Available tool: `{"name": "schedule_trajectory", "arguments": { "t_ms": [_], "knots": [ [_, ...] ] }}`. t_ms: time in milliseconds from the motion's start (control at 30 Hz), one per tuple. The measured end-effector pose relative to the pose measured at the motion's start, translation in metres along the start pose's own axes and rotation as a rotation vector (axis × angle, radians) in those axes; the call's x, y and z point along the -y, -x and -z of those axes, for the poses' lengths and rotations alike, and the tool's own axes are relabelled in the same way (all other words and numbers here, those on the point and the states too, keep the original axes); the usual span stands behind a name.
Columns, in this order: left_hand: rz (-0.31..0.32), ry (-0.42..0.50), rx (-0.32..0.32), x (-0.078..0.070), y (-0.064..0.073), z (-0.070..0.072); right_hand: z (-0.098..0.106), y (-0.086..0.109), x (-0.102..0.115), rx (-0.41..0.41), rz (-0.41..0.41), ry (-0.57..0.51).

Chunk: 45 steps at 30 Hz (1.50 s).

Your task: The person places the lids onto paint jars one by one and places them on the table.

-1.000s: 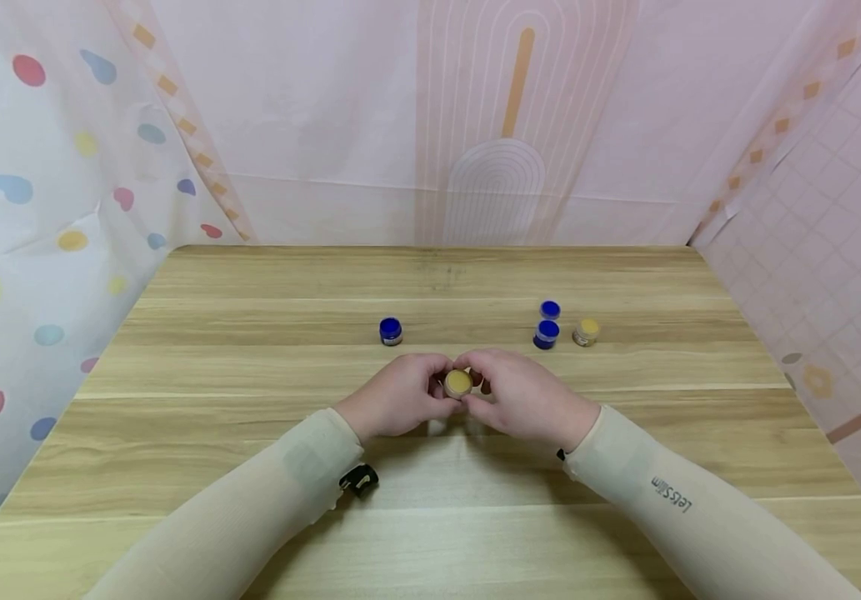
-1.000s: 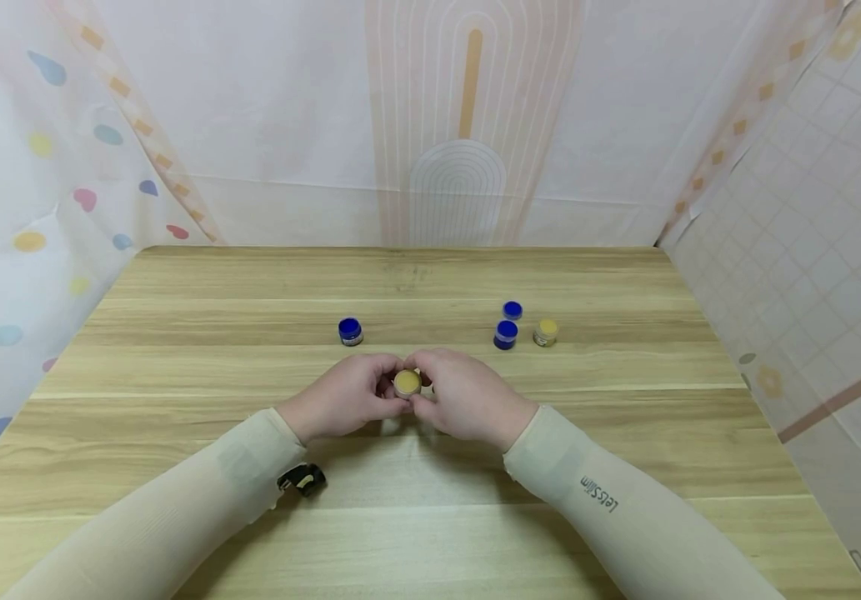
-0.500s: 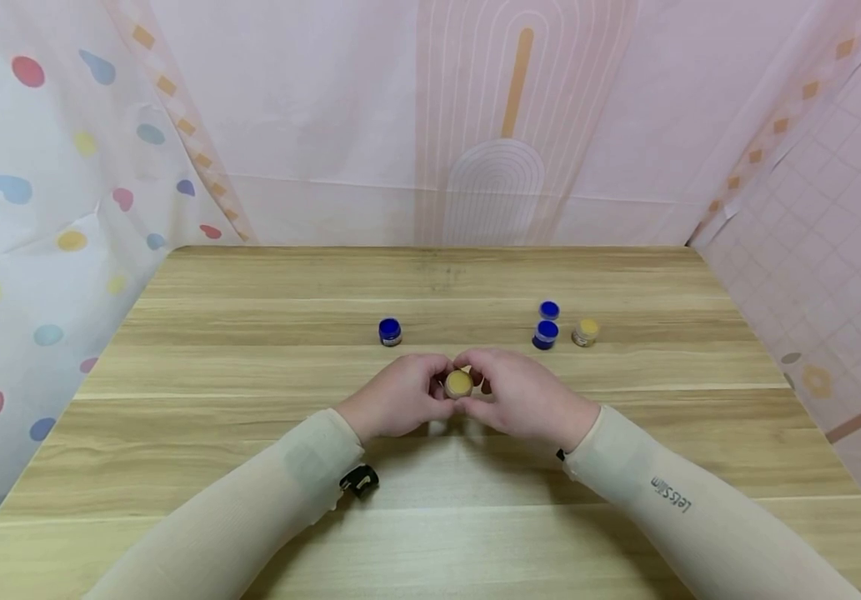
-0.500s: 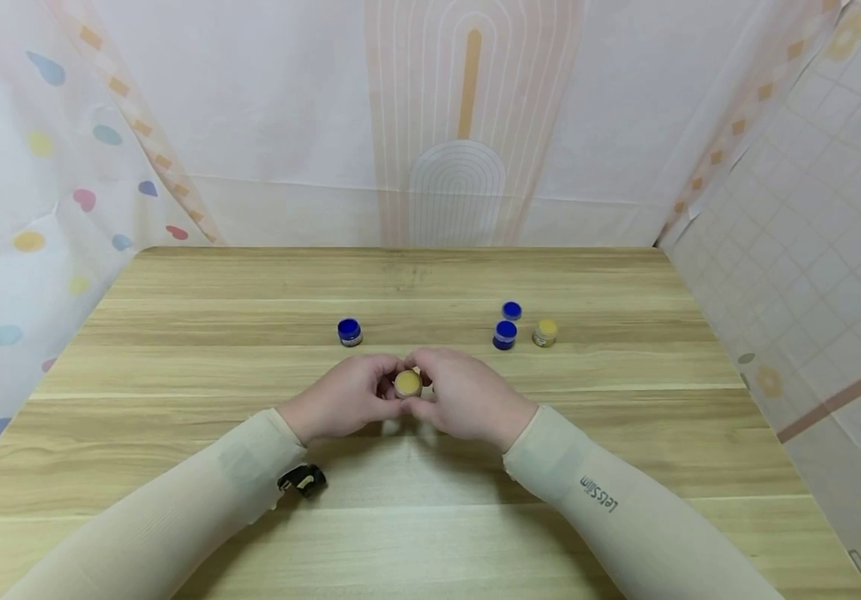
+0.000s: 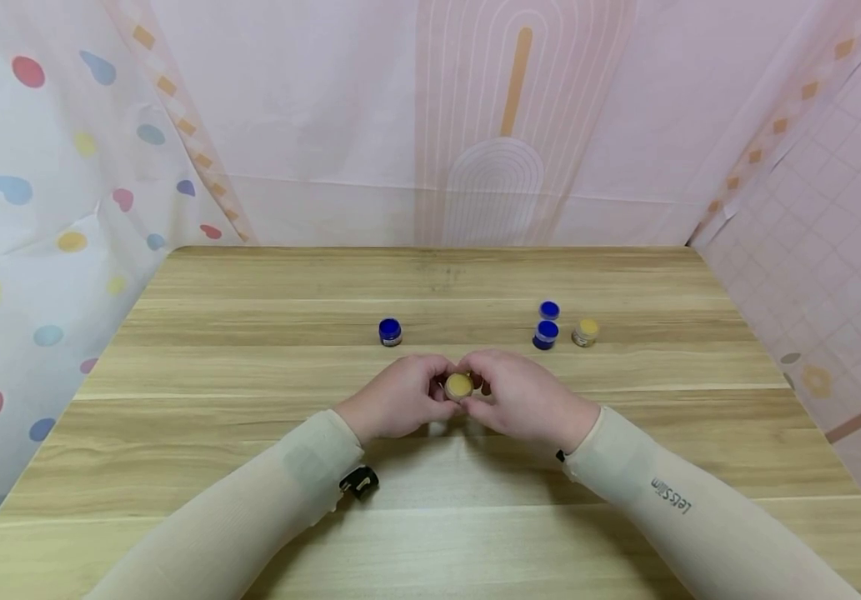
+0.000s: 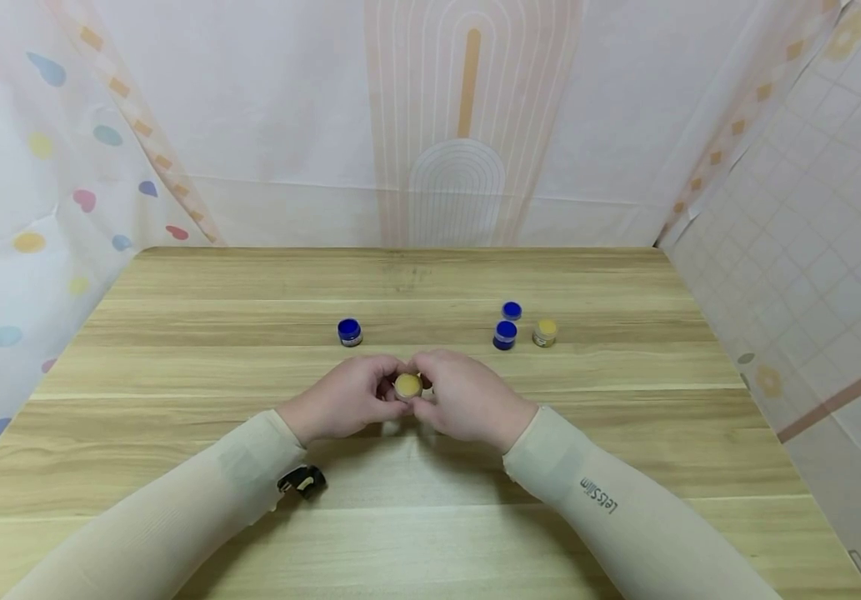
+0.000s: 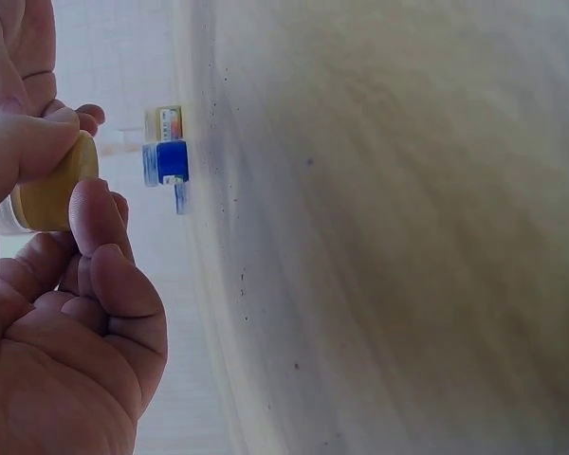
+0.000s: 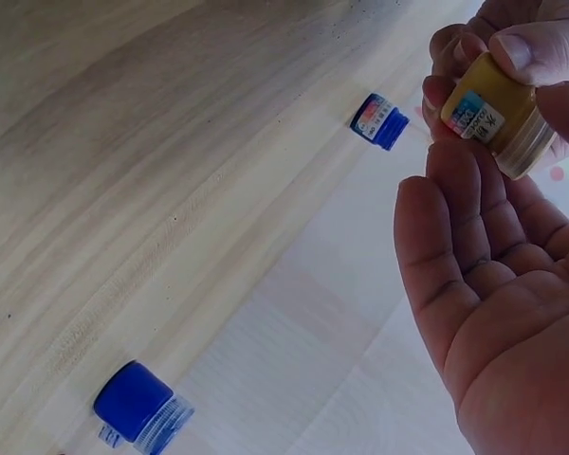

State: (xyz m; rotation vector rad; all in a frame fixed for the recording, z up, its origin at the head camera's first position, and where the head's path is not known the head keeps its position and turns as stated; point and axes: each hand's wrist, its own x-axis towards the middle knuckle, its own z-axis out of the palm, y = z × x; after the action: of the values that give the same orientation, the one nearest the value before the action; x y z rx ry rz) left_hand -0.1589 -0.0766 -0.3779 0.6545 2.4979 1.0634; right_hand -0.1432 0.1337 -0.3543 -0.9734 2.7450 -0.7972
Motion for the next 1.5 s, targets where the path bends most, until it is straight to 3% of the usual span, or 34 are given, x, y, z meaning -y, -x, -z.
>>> {"name": "schedule_trajectory", "arguments": {
  "t_ms": [200,533,867,1167,1500],
  "knots": [
    [-0.006,-0.007,-0.003,0.002,-0.0015,-0.0012,0.0007,0.0005,0.0011,-0.003,-0.071,0.003],
    [-0.011,-0.004,-0.004,0.0017,-0.0011,0.0003,-0.0004,0.0001,-0.0007,-0.008,0.012,0.008],
    [-0.005,-0.003,-0.003,0.0012,-0.0003,0.0003,-0.0001,0.0005,0.0,-0.005,0.013,-0.001],
    [-0.013,-0.005,0.0,0.0013,-0.0009,-0.0011,0.0011,0.0013,0.0022,0.001,-0.087,0.001],
    [-0.006,-0.008,-0.01,0.0013,-0.0014,-0.0002,0.0005,0.0009,0.0004,-0.017,0.012,0.007]
  ]
}}
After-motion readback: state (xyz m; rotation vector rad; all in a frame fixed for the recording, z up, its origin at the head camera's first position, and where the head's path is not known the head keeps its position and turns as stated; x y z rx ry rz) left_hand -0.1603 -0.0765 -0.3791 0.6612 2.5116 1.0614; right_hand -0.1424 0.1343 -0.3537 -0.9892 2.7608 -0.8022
